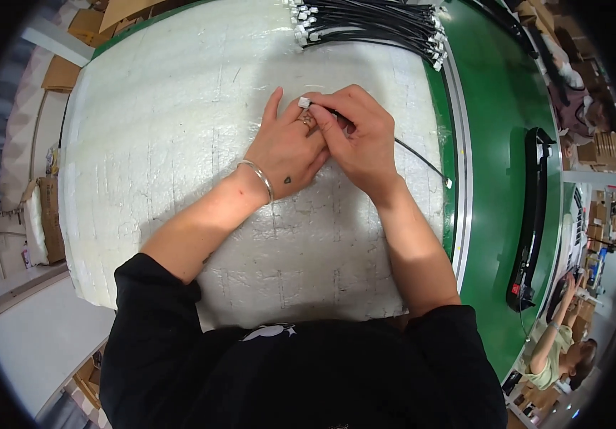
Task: Assembling and inspecting electronic circuit boards and components on a factory production line.
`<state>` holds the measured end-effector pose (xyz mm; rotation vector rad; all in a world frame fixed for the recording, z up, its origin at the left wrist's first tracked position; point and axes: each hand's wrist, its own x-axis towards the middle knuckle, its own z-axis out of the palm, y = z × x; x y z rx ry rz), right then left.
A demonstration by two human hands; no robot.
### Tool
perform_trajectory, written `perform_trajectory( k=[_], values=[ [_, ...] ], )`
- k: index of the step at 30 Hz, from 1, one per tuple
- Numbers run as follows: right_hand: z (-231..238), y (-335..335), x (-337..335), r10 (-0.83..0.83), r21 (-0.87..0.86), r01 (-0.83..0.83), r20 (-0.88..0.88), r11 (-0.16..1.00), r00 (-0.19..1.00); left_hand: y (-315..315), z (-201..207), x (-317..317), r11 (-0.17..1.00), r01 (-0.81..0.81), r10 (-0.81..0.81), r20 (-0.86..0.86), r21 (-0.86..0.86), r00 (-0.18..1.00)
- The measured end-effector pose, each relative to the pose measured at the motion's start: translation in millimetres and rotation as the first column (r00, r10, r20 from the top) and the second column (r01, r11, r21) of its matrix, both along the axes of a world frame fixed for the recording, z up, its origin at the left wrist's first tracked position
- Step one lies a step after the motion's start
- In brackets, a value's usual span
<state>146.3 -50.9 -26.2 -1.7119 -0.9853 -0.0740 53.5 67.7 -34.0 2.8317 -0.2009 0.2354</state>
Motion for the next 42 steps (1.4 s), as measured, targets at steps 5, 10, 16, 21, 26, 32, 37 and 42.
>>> perform_trajectory(
  k=[5,10,16,21,26,32,37,42],
  values=[
    [5.3,-5.0,-2.7,0.003,-0.011,-0.003,0.006,1.0,1.0,-3.9,0.1,-1.1,1.0,-0.003,0.003,0.05,0.011,0.999],
    [7.9,-1.7,-6.0,0.035,-0.049,-0.032,0.067,0.998,0.997,-0.3,1.3,0.8,1.0,0.01,-0.01,-0.001,0.016,1.0],
    [3.2,-3.0,6.3,0.033,-0.117,-0.01,0.193,0.993,0.981,0.3,-2.8,2.4,1.0,-0.016,0.016,0.085,0.009,0.996],
    [13.9,-9.7,11.1,0.038,-0.134,-0.024,0.103,0.991,0.994,-2.5,0.1,5.3,0.999,-0.027,0.024,0.144,0.024,0.989],
    [19.7,-8.0,5.5,0.086,-0.109,-0.071,0.138,0.992,0.987,-8.6,8.0,2.5,0.991,-0.105,0.103,0.022,0.084,0.994],
    [18.0,-1.4,-8.0,0.141,-0.191,-0.08,0.33,0.978,0.933,-12.6,-0.8,-0.5,0.985,-0.116,0.115,0.018,0.13,0.993],
    [19.1,-2.3,-9.1,0.042,-0.183,0.012,0.291,0.983,0.956,-12.7,3.8,0.0,0.985,-0.092,0.102,-0.057,0.146,0.993],
    [24.7,-1.2,-12.0,0.072,-0.277,0.054,0.425,0.959,0.902,-13.4,-3.8,1.4,0.99,-0.076,0.084,-0.064,0.117,0.994]
  ],
)
